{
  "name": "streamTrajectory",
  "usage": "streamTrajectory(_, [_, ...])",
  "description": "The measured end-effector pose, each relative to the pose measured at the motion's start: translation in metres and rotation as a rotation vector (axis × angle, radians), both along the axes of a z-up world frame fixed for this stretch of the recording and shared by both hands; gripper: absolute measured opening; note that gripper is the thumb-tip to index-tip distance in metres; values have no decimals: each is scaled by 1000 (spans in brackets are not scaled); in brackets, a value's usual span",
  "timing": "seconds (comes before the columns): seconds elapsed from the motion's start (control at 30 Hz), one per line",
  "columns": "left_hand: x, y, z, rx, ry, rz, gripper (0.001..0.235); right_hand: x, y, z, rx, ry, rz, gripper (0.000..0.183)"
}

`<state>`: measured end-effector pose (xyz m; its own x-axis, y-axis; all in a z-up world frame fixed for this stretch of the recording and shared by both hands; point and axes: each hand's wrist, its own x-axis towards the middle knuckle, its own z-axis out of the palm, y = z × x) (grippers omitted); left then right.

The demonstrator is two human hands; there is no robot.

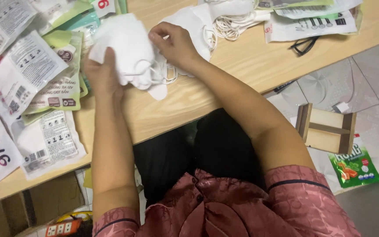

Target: The person is organizing and stacking white face masks on a wooden table in a factory setting.

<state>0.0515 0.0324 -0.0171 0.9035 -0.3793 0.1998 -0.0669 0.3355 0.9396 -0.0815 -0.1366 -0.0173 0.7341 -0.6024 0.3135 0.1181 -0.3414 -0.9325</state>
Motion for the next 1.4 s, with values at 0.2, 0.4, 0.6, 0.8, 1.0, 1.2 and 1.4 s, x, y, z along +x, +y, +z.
streamTrajectory(0.2, [18, 18, -19, -73, -374, 8, 72, 12, -4, -8, -435, 658, -95, 51])
streamTrajectory(0.4, [33, 15, -30, -90, -194, -8, 24, 24, -13, -25, -330, 684, -159, 17])
streamTrajectory(0.6, [21, 17, -16, -7, -35, 102, 22, 13, -74, -53, -222, 129, -477, 13])
streamTrajectory(0.8, [23, 6, -38, 137, -241, 209, 21, -27, -66, -12, 513, -432, -189, 17])
streamTrajectory(1.0, [-18, 2, 8, 114, 221, -110, 45, -26, -20, 10, 557, -134, 35, 15])
streamTrajectory(1.2, [0, -10, -31, -172, 221, -281, 36, -3, -14, -25, 166, -33, -35, 15])
streamTrajectory(1.4, [9, -1, -37, -110, 126, -206, 17, -2, -21, -18, 146, -269, -214, 15])
